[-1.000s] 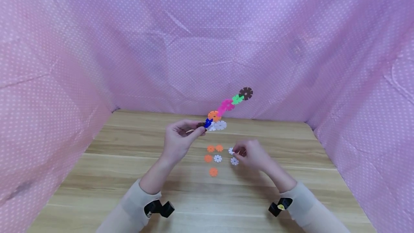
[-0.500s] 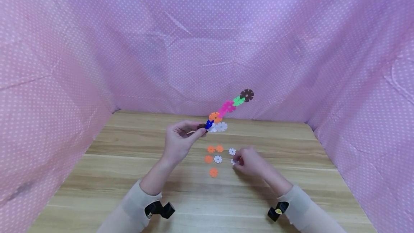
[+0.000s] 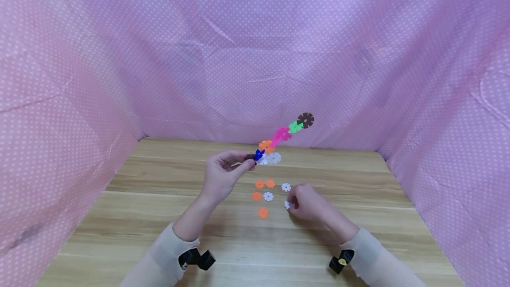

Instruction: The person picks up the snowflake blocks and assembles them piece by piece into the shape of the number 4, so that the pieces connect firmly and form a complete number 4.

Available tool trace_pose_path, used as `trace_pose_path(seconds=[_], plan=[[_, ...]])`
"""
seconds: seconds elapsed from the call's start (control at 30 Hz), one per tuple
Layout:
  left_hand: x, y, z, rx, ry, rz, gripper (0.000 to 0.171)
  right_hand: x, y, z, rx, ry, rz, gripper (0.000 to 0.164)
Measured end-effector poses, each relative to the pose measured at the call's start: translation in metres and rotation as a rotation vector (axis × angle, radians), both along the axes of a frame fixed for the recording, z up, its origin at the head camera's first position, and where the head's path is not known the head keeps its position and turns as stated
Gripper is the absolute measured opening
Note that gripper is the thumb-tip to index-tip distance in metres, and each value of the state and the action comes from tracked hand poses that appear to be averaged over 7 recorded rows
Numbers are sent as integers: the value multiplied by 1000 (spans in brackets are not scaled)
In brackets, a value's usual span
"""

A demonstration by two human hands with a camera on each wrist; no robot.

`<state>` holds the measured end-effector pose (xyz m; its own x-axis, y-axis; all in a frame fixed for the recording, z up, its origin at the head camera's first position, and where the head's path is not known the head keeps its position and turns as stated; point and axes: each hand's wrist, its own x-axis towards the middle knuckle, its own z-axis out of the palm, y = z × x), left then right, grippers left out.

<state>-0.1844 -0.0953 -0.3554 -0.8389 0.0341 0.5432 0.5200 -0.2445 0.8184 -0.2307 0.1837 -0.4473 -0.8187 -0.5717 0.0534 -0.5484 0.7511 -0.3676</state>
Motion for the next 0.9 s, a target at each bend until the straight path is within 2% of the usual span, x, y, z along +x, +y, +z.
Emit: trace_pose_path(seconds=[0.13,0.27,0.43,0.6,0.7,0.8,0.9], plan=[[1,0,1,-1,5,3,19,1,-2,0,-16,34,-37,11],[2,-1,0,7,3,4,16,1,-2,2,-102,52,-103,16],[1,-3,1,29,-3,11,12,-4,2,16,-253,86,-79,12],[0,-3,1,35,4,16,17,-5,3,44,-427,171,-43,5],[-1,-3,1,39,9,17,18,-1,0,66,-556,233,-30,7],[-2,-2,2,46,8,16,11,6,-3,85,-686,295,-21,12],[-3,-1,2,52,-1,13,24,12,-6,100,-803,346,16,16]])
